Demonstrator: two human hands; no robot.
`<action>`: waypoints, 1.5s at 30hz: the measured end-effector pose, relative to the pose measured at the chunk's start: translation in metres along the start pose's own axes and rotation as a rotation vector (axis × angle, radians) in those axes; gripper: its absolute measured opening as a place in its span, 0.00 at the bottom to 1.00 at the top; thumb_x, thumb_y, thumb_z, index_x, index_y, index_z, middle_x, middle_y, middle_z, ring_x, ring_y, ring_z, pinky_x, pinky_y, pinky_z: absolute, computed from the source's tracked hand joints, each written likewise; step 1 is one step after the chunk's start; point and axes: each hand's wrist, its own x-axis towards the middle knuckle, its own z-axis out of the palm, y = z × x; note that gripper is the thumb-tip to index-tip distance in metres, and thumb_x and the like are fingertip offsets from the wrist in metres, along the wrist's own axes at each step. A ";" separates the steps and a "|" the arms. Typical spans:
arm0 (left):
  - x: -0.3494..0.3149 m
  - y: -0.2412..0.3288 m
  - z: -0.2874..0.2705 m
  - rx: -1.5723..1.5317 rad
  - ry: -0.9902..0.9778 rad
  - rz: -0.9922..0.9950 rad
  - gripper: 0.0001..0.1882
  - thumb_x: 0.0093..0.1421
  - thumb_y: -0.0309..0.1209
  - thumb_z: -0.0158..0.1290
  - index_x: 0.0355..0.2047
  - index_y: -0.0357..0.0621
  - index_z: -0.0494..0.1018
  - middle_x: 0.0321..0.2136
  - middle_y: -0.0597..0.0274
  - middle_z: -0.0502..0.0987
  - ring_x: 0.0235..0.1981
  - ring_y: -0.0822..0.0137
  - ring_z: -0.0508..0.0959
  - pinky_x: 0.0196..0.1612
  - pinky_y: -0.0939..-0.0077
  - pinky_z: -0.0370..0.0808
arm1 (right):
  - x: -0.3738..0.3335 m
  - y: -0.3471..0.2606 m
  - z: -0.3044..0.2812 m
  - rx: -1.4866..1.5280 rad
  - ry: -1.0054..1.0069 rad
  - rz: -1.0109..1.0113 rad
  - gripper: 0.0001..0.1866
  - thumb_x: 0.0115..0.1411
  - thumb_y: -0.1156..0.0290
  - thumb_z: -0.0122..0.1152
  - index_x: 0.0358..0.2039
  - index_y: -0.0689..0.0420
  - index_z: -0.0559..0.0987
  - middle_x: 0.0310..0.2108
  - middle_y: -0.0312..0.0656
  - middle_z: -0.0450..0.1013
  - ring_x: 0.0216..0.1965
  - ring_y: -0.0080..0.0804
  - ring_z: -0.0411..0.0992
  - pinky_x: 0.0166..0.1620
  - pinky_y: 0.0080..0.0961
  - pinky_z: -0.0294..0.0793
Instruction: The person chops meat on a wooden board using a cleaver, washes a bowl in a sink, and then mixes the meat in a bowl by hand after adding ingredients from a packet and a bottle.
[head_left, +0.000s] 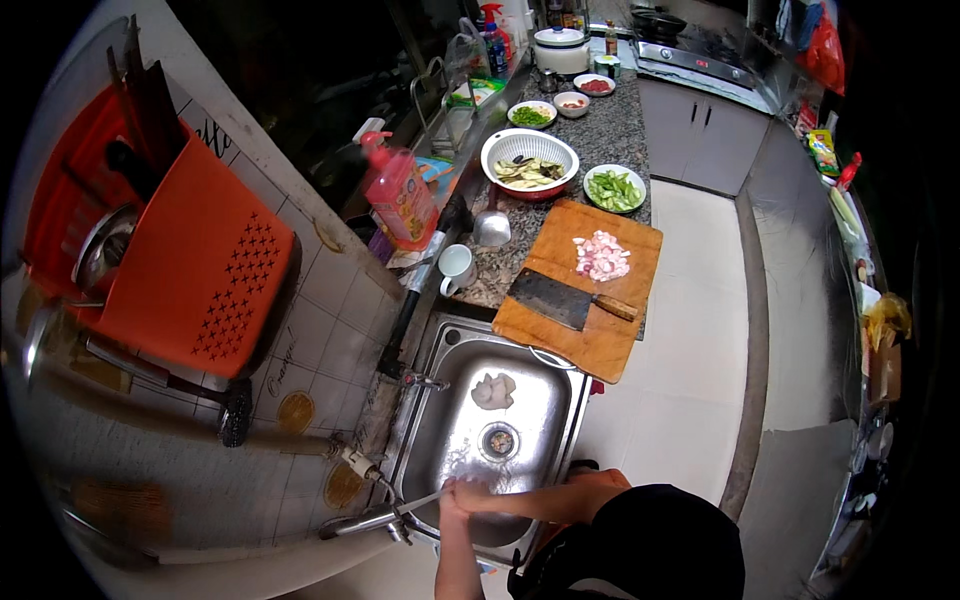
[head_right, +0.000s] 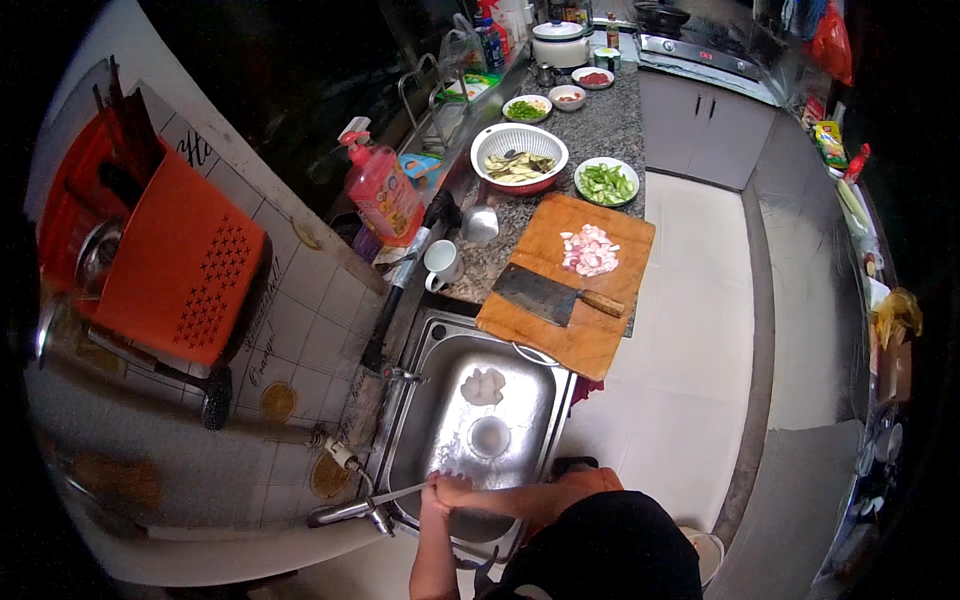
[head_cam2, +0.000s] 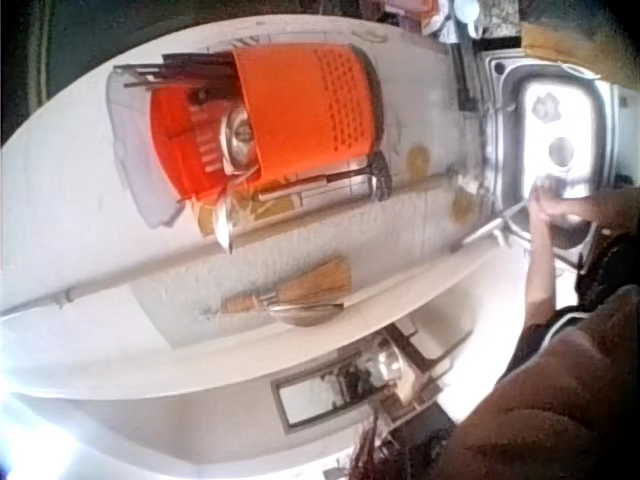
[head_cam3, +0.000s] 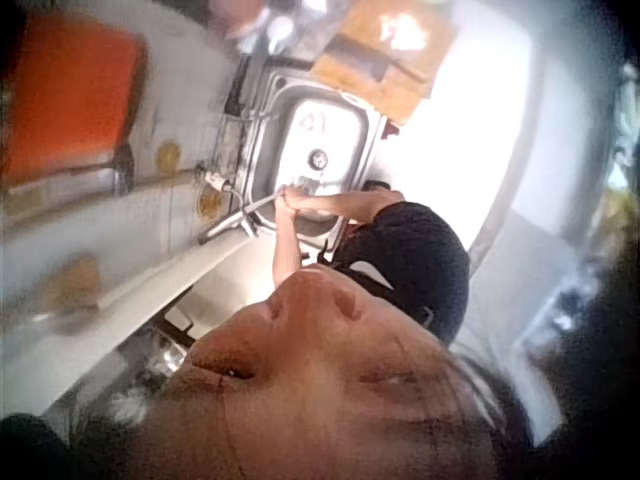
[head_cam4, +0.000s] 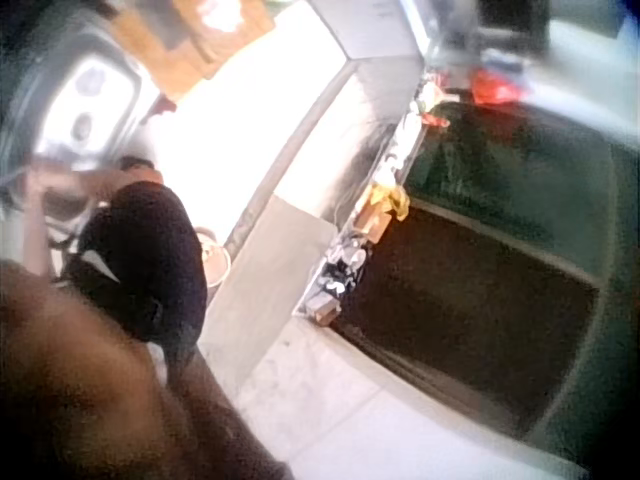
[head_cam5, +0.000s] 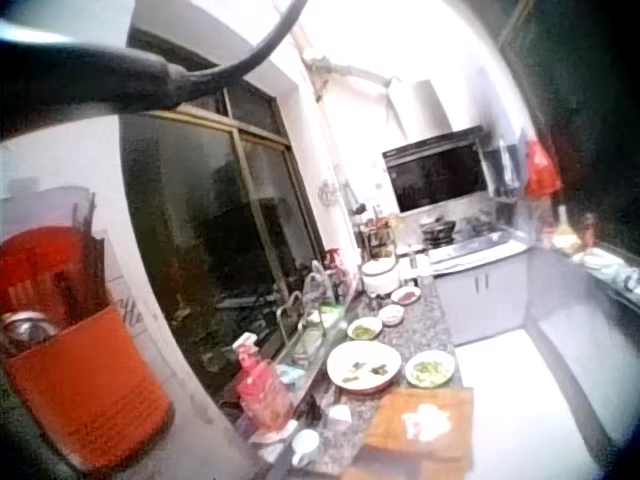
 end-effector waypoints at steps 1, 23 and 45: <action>-0.002 -0.001 0.006 0.050 0.040 0.017 0.14 0.53 0.40 0.40 0.21 0.43 0.67 0.22 0.57 0.71 0.27 0.58 0.72 0.33 0.61 0.71 | 0.000 0.001 -0.001 0.006 0.001 0.002 0.11 0.52 0.66 0.46 0.34 0.54 0.72 0.34 0.43 0.68 0.37 0.35 0.67 0.36 0.29 0.68; -0.002 -0.015 -0.028 -0.094 -0.200 0.159 0.16 0.52 0.42 0.39 0.32 0.45 0.70 0.29 0.60 0.73 0.32 0.62 0.73 0.35 0.66 0.70 | -0.017 0.000 0.007 0.053 -0.067 -0.083 0.11 0.52 0.63 0.46 0.33 0.53 0.72 0.33 0.43 0.68 0.36 0.36 0.66 0.36 0.31 0.67; -0.021 -0.029 0.035 0.225 0.198 0.641 0.10 0.56 0.33 0.38 0.33 0.44 0.66 0.29 0.60 0.70 0.31 0.65 0.71 0.35 0.66 0.70 | 0.005 -0.008 -0.007 -0.015 -0.069 -0.040 0.11 0.52 0.61 0.45 0.32 0.51 0.71 0.32 0.42 0.68 0.36 0.37 0.66 0.37 0.33 0.65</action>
